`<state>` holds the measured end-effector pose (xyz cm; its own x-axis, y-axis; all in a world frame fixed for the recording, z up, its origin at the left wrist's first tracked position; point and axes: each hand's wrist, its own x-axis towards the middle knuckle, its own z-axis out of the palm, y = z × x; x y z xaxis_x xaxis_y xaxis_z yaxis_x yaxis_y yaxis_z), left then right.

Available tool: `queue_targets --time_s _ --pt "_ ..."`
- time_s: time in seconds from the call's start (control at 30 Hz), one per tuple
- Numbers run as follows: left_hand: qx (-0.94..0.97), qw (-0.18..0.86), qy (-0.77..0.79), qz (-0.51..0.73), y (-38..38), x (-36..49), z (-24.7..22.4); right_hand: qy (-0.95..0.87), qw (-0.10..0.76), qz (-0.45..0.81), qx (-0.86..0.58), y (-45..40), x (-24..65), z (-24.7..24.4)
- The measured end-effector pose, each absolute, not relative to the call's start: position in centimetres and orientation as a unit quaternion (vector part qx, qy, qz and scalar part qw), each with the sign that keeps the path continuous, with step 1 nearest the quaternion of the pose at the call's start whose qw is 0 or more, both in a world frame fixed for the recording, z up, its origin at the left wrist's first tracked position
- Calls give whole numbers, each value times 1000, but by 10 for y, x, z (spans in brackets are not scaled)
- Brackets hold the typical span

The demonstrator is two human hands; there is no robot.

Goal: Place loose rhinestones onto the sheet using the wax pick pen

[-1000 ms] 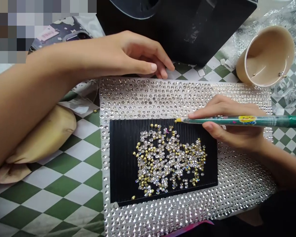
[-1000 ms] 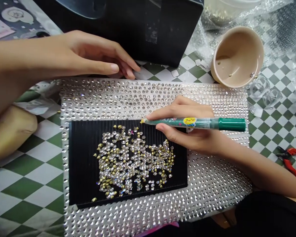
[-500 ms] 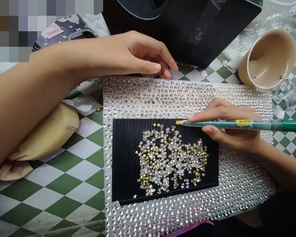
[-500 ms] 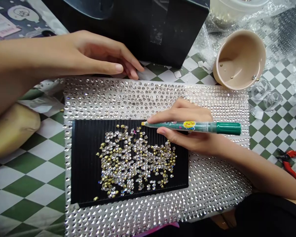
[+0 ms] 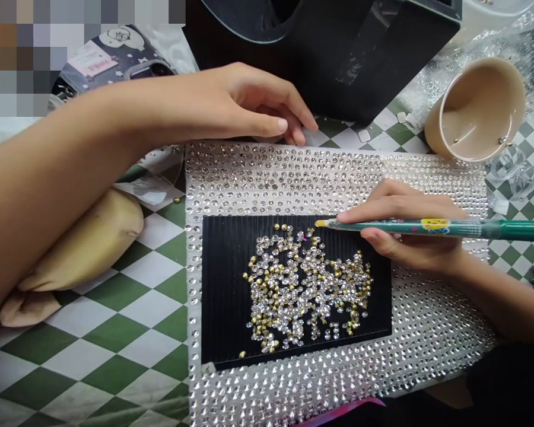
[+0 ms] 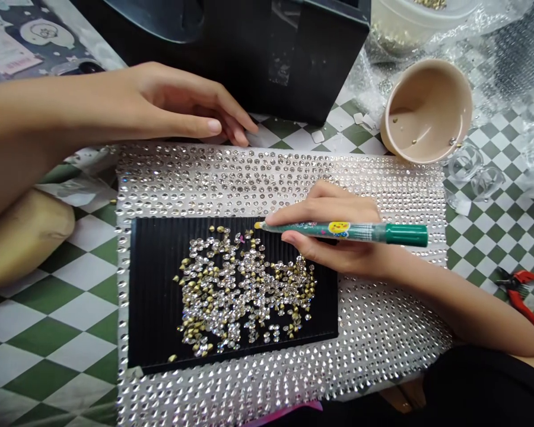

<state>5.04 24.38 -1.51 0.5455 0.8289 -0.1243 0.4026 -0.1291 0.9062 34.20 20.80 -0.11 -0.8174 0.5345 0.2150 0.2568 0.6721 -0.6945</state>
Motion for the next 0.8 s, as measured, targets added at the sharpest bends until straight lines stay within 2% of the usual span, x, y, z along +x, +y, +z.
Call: queue_targets --time_s 0.27,0.43,0.7,0.8 --pt "721 518 418 194 246 49 -17 -890 227 339 -204 208 340 -4" --pt "728 520 404 194 251 48 -23 -872 293 330 -214 212 344 -8" --pt "740 522 379 191 254 44 -28 -795 418 295 -328 236 373 -5" --pt "734 526 382 194 254 44 -28 -774 413 278 -391 242 378 -10"
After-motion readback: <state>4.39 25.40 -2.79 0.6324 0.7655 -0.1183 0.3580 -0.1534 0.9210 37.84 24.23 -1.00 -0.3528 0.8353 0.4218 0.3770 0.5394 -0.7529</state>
